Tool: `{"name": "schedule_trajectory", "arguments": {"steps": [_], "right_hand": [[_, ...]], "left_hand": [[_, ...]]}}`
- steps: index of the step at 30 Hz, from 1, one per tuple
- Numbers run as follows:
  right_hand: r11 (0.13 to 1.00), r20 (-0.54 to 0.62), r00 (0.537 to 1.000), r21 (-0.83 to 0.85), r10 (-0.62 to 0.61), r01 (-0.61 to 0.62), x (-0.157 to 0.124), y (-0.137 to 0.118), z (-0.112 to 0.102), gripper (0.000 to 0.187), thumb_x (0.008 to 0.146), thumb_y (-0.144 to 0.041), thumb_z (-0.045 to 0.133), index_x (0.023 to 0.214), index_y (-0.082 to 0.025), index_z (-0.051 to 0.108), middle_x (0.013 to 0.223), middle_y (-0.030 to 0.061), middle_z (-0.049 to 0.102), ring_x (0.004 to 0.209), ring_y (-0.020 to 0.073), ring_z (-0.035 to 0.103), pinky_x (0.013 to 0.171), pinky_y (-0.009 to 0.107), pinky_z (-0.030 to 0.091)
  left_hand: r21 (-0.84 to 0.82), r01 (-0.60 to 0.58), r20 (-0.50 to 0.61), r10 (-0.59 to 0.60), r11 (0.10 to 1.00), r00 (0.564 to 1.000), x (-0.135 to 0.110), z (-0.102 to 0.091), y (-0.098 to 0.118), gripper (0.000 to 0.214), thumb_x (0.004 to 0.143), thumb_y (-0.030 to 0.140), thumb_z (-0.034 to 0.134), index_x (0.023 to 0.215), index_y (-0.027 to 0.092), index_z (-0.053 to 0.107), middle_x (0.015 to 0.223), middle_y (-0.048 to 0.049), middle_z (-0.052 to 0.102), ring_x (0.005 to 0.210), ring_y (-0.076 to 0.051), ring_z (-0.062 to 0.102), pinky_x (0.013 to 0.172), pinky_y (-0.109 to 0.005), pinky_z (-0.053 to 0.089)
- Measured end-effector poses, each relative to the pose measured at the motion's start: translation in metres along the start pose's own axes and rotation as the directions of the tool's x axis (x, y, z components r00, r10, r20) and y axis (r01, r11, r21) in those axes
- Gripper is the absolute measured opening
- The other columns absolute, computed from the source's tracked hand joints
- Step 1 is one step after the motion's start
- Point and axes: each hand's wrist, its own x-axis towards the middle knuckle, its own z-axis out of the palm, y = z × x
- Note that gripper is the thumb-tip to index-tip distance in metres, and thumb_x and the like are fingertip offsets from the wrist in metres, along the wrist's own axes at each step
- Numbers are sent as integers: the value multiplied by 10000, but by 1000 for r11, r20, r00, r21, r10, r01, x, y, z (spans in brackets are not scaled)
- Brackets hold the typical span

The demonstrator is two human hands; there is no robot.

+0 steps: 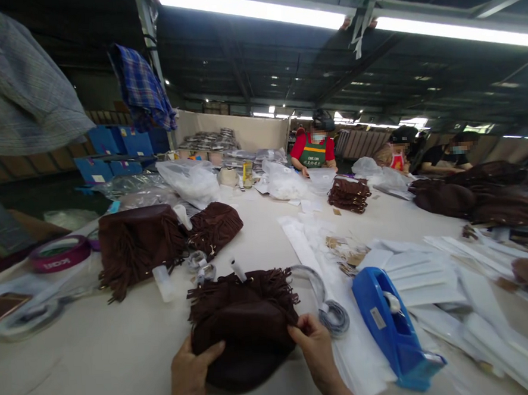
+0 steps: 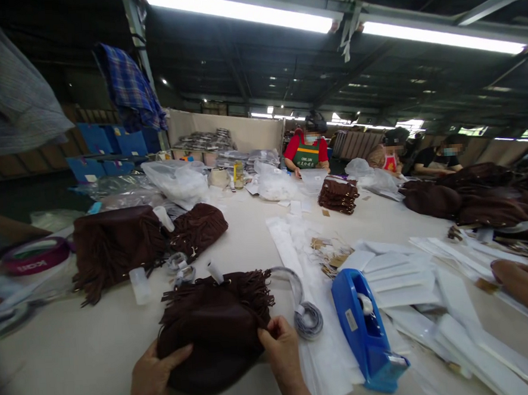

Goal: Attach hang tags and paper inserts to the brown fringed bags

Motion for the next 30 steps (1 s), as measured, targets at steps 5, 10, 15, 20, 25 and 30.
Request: {"name": "schedule_trajectory", "arguments": {"steps": [5, 10, 15, 20, 25, 30], "right_hand": [[990, 22, 997, -117, -75, 77, -4, -5, -2, 247, 607, -348, 580, 554, -209, 384, 519, -66, 330, 506, 100, 308, 505, 241, 245], [989, 184, 980, -108, -81, 102, 1, -6, -15, 243, 621, -339, 575, 575, -202, 380, 543, -61, 332, 534, 103, 321, 508, 230, 265], [999, 335, 941, 10, -47, 46, 3, -6, -21, 207, 670, -358, 610, 675, -180, 503, 618, -39, 439, 607, 119, 405, 568, 232, 326], [985, 505, 862, 129, 31, -111, 5, -13, -28, 297, 655, -373, 697, 876, -182, 645, 820, 16, 627, 793, 175, 534, 730, 274, 387], [960, 509, 851, 147, 132, -237, 13, -16, -31, 279, 538, -312, 780, 735, -153, 662, 699, 6, 632, 650, 130, 519, 633, 245, 370], [969, 443, 878, 76, 180, -237, 11, -28, -30, 293, 475, -293, 779, 603, -154, 555, 527, -47, 498, 513, 85, 396, 509, 217, 283]], "left_hand": [[348, -191, 29, 193, 918, 981, 5, -14, -2, 508, 491, 440, 747, 896, 177, 589, 744, -31, 665, 747, -286, 629, 703, -401, 518], [357, -307, 79, 299, 882, 951, 3, -20, 26, 703, 503, 551, 701, 1070, 175, 522, 925, -72, 637, 919, -295, 590, 781, -375, 482], [382, -281, 326, 156, 880, 932, 6, -22, 47, 430, 539, 462, 697, 859, 179, 652, 885, -32, 648, 912, -261, 566, 781, -300, 444], [331, -239, 434, 77, 913, 897, 17, -29, 40, 261, 522, 374, 706, 658, 163, 633, 642, 25, 591, 685, -176, 520, 640, -253, 400], [249, -152, 462, 21, 956, 886, 16, -21, 44, 247, 440, 262, 730, 604, 164, 573, 580, 55, 558, 618, -143, 487, 591, -230, 382], [278, -121, 447, -16, 953, 894, -1, -16, 64, 252, 428, 229, 687, 640, 164, 567, 598, 51, 575, 632, -155, 500, 598, -238, 394]]}}
